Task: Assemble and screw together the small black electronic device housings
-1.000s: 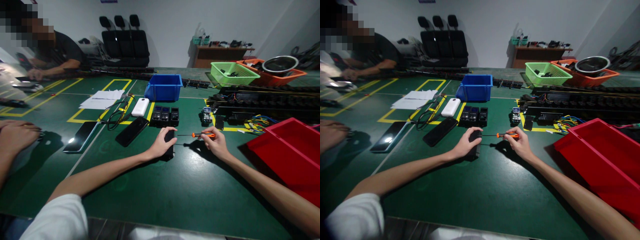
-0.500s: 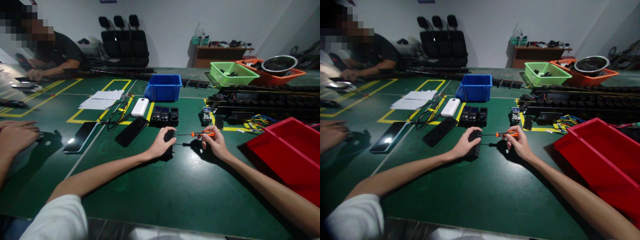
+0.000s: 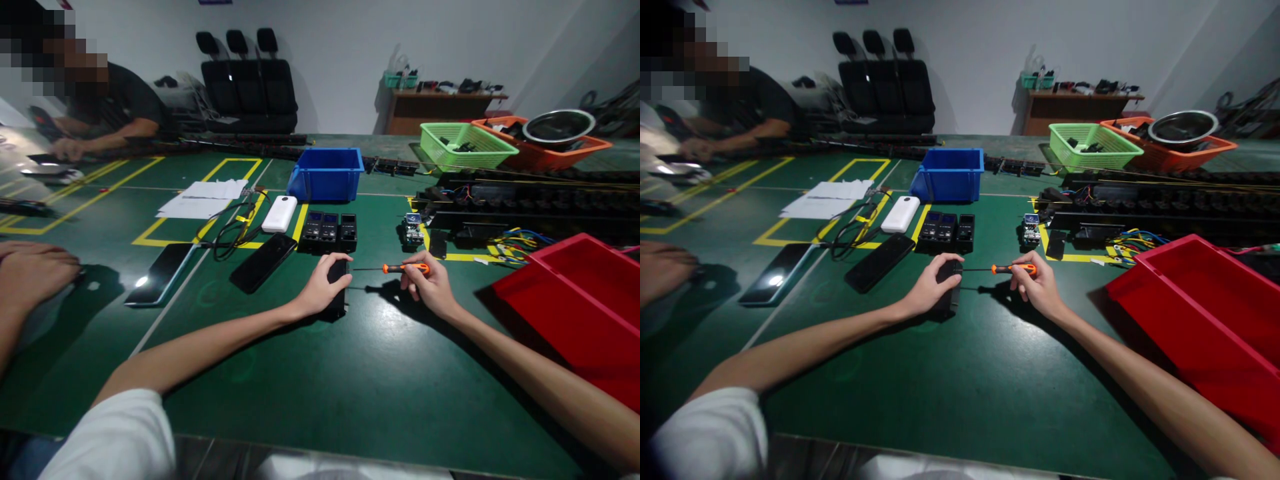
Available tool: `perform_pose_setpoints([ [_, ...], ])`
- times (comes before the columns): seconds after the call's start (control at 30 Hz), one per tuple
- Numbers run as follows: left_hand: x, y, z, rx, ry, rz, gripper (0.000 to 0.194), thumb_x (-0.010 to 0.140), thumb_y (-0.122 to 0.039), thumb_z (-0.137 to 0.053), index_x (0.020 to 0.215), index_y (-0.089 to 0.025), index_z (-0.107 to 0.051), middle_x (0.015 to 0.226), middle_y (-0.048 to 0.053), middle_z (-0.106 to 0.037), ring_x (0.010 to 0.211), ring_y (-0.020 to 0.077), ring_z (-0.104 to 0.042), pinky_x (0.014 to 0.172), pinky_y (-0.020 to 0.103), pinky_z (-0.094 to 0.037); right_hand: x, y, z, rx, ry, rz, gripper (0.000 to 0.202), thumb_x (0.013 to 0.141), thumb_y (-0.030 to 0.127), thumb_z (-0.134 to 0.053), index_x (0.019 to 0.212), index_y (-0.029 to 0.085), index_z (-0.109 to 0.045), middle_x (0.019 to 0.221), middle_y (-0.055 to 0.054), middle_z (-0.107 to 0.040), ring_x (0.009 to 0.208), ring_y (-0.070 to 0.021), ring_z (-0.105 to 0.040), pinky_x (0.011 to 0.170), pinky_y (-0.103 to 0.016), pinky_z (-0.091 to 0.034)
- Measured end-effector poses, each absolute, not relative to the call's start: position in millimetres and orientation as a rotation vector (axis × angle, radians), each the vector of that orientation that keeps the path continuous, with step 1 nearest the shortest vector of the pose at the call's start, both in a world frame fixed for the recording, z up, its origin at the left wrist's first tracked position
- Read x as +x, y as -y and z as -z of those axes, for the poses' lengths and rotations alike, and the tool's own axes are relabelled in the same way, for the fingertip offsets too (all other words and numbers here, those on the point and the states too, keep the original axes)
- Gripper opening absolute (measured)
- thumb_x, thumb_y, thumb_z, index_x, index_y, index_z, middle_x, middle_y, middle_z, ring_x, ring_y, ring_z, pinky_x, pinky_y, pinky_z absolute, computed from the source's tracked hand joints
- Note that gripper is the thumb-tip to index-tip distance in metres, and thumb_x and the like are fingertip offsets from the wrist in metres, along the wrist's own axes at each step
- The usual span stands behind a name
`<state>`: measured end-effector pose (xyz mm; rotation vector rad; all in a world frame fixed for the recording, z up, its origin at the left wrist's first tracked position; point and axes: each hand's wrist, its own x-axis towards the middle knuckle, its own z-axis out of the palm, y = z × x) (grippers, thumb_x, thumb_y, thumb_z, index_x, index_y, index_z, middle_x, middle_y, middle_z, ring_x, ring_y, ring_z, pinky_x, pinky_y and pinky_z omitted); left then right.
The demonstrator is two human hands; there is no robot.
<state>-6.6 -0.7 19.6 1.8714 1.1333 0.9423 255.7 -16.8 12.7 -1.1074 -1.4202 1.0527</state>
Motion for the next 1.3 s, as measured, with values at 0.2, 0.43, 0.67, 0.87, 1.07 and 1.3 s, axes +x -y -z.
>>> perform_pose_setpoints([
  [0.2, -6.8, 0.1, -18.8, 1.864, -1.129, -0.946, 0.031, 0.086, -0.029, -0.057, 0.116, -0.023, -0.058, 0.113, 0.004, -0.057, 0.107, 0.0207, -0.054, 0.100, 0.036, -0.042, 255.8, 16.4, -13.9, -1.105, 1.445, -1.053, 0.024, 0.091, 0.045, -0.058, 0.090, 0.022, -0.051, 0.054, 0.004, -0.060, 0.039, -0.0096, -0.050, 0.038, -0.020, -0.037],
  [0.43, -6.7, -0.5, -17.5, 1.871, -1.116, -0.950, 0.031, 0.086, -0.028, -0.058, 0.116, -0.023, -0.057, 0.113, 0.004, -0.056, 0.108, 0.0201, -0.054, 0.101, 0.035, -0.040, 260.4, 13.7, -6.7, -1.012, 1.467, -1.005, 0.028, 0.086, 0.037, -0.066, 0.103, 0.023, -0.050, 0.082, -0.001, -0.066, 0.065, -0.0140, -0.063, 0.056, -0.025, -0.048],
  [0.67, -6.5, -0.3, -18.7, 1.859, -1.126, -0.939, 0.031, 0.086, -0.028, -0.057, 0.117, -0.023, -0.057, 0.113, 0.004, -0.056, 0.107, 0.0204, -0.054, 0.100, 0.036, -0.041, 257.7, 16.4, -12.1, -0.958, 1.462, -1.037, 0.021, 0.089, 0.035, -0.063, 0.098, 0.022, -0.049, 0.073, 0.002, -0.064, 0.054, -0.0115, -0.059, 0.053, -0.025, -0.047],
  [0.87, -6.8, -0.5, -17.9, 1.853, -1.114, -0.941, 0.031, 0.086, -0.028, -0.057, 0.116, -0.023, -0.057, 0.113, 0.004, -0.055, 0.107, 0.0204, -0.054, 0.100, 0.035, -0.041, 256.1, 17.5, -14.2, -0.982, 1.444, -1.062, 0.021, 0.090, 0.036, -0.062, 0.095, 0.022, -0.047, 0.071, 0.003, -0.065, 0.044, -0.0096, -0.056, 0.043, -0.022, -0.043],
  [1.07, -7.1, -0.8, -17.1, 1.846, -1.118, -0.942, 0.031, 0.086, -0.029, -0.057, 0.117, -0.024, -0.057, 0.114, 0.004, -0.055, 0.107, 0.0204, -0.054, 0.099, 0.035, -0.041, 254.3, 17.7, -15.6, -1.044, 1.435, -1.062, 0.023, 0.091, 0.040, -0.060, 0.090, 0.022, -0.047, 0.061, 0.004, -0.063, 0.038, -0.0089, -0.052, 0.037, -0.020, -0.039],
  [1.3, -6.5, -0.8, -16.7, 1.861, -1.123, -0.946, 0.031, 0.086, -0.028, -0.058, 0.116, -0.023, -0.057, 0.114, 0.004, -0.056, 0.108, 0.0202, -0.053, 0.100, 0.035, -0.040, 256.0, 16.0, -14.0, -1.158, 1.467, -1.026, 0.026, 0.093, 0.045, -0.055, 0.083, 0.022, -0.048, 0.050, 0.006, -0.057, 0.035, -0.0085, -0.046, 0.035, -0.019, -0.034],
])
